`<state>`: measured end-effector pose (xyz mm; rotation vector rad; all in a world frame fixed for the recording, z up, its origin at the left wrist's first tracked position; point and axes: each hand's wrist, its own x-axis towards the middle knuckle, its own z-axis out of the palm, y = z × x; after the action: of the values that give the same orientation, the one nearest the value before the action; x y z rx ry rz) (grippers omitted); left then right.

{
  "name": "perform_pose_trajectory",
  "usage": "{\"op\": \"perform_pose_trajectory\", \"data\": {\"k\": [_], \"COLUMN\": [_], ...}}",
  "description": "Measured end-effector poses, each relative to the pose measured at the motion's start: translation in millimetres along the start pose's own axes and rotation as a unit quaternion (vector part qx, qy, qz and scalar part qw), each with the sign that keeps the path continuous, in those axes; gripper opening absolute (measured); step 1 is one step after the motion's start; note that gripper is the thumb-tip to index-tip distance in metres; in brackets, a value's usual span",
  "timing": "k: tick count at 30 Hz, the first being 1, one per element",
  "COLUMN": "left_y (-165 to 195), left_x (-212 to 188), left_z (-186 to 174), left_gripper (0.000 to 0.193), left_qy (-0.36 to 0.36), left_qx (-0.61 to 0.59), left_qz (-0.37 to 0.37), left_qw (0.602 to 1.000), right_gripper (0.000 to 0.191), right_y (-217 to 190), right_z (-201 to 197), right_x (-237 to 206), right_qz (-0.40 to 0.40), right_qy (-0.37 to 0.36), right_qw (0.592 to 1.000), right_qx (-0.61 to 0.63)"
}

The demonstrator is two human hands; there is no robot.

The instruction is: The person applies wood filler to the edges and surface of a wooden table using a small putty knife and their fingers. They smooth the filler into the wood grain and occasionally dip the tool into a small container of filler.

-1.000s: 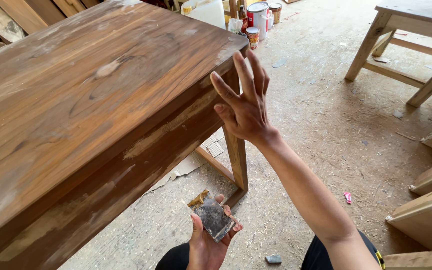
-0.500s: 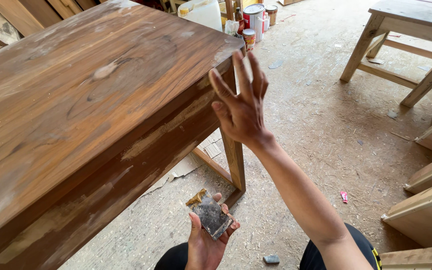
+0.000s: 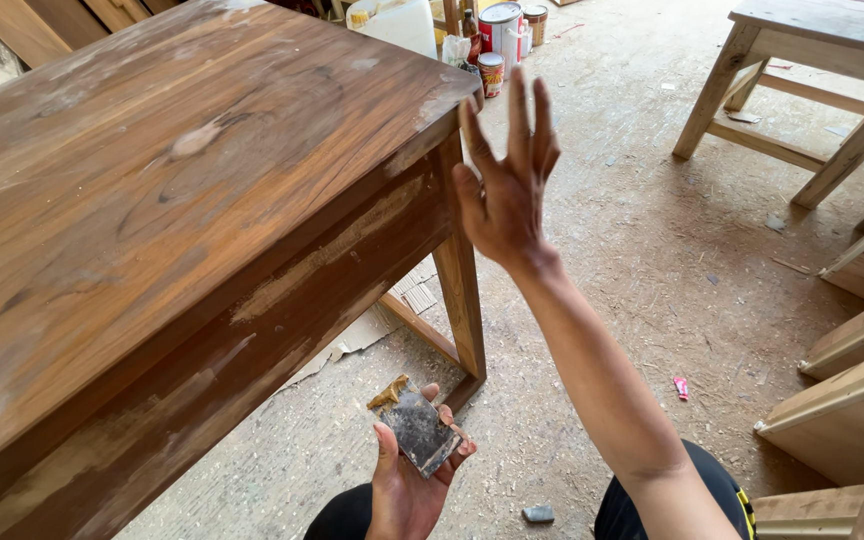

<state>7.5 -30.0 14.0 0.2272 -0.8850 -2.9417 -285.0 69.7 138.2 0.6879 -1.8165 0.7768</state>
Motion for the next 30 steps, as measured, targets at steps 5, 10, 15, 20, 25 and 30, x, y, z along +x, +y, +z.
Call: {"op": "perform_pose_trajectory", "data": {"k": [5, 10, 15, 20, 25, 30], "left_y": [-1.3, -1.0, 0.4, -0.2, 4.5, 4.3], "left_x": [1.4, 1.3, -0.1, -1.5, -0.6, -2.2], "left_z": [-2.0, 0.6, 5.2, 4.8, 1.1, -6.2], "left_gripper": [0.088, 0.087, 0.085, 0.081, 0.083, 0.085], "left_qy": [-0.014, -0.015, 0.014, -0.036, -0.071, -0.101], "left_qx": [-0.004, -0.003, 0.002, 0.017, 0.022, -0.002], "left_qz": [0.000, 0.005, -0.006, 0.016, 0.006, 0.032], "left_qw": [1.000, 1.000, 1.000, 0.999, 0.997, 0.994], "right_gripper": [0.055, 0.055, 0.052, 0.055, 0.049, 0.039], "right_y": [-1.9, 15.8, 15.5, 3.3, 15.4, 10.6], "right_z": [2.5, 5.2, -6.2, -7.3, -16.8, -42.4], "right_x": [-5.5, 8.7, 6.3, 1.0, 0.8, 11.2], "right_qz": [-0.015, 0.014, -0.010, -0.053, -0.054, 0.007], "right_qy": [0.012, -0.014, 0.004, -0.006, -0.017, -0.043], "right_qw": [1.000, 0.999, 1.000, 0.998, 0.998, 0.996], "right_qx": [0.024, -0.045, 0.010, 0.025, 0.039, 0.077]}}
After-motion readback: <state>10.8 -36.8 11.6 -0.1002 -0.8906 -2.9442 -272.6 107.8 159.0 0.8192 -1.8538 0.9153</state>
